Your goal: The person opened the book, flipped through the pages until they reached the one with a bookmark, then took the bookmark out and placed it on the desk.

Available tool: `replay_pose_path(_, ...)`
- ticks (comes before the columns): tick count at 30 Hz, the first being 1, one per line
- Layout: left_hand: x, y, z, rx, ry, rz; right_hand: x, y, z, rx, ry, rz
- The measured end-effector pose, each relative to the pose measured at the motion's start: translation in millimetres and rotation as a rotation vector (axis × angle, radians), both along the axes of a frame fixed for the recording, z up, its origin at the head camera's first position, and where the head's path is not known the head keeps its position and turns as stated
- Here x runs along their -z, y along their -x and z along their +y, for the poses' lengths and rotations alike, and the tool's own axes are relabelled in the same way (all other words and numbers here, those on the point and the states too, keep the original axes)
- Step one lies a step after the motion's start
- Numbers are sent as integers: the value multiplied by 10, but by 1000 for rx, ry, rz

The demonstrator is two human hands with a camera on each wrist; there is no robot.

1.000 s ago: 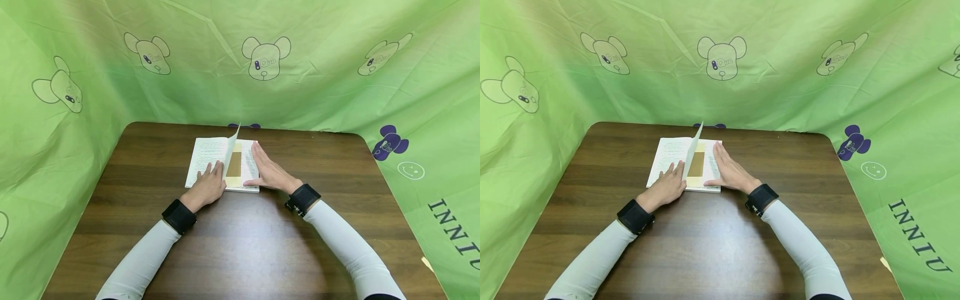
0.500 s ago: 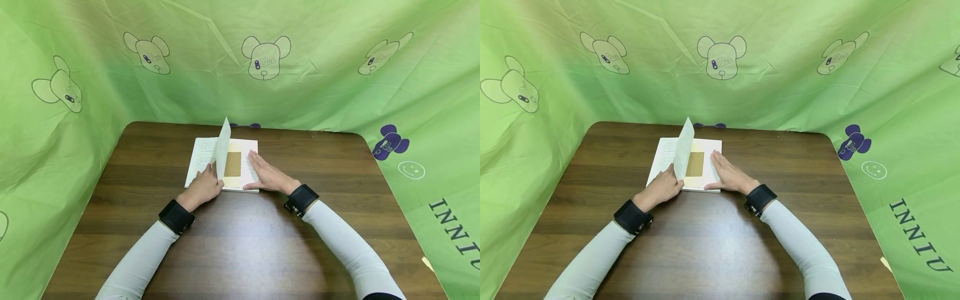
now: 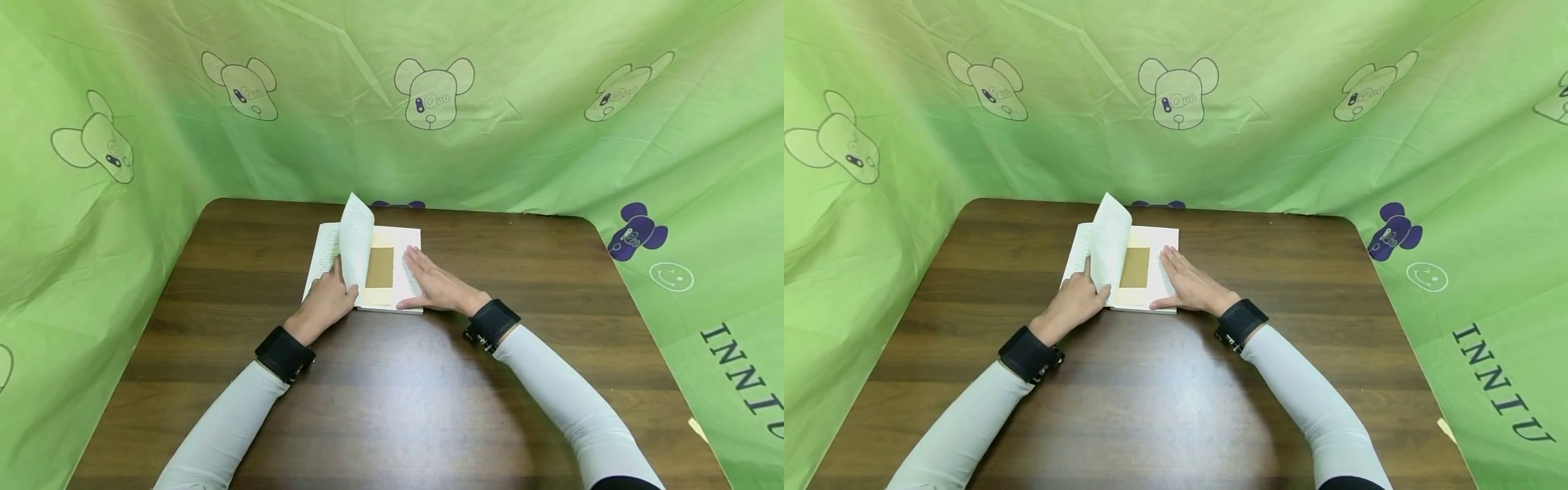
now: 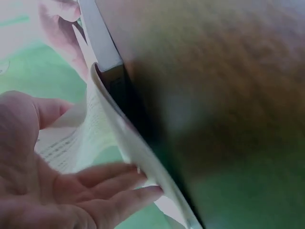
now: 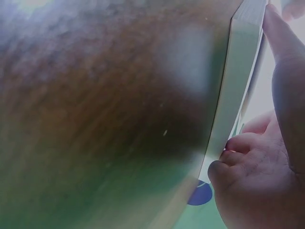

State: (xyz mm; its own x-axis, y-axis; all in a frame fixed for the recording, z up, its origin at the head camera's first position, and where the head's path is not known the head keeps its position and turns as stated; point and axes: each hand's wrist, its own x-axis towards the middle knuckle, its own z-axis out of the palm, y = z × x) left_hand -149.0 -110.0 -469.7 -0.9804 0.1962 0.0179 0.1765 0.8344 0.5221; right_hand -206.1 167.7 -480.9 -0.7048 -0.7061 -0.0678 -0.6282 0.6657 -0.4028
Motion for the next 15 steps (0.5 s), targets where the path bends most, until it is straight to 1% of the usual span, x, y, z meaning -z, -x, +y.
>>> replay_pose_path(4, 37, -3, -23, -55, -110, 36, 11, 1, 8, 4, -15, -4)
replay_pose_path(8, 49, 5, -30, -80, -192, 89, 26, 5, 16, 5, -17, -1)
replay_pose_path(11, 45, 5, -34, -77, -208, 129, 30, 7, 16, 0, -9, -5)
replay_pose_path(15, 27, -1, -53, -67, -189, 184, 32, 10, 12, -4, 0, -9)
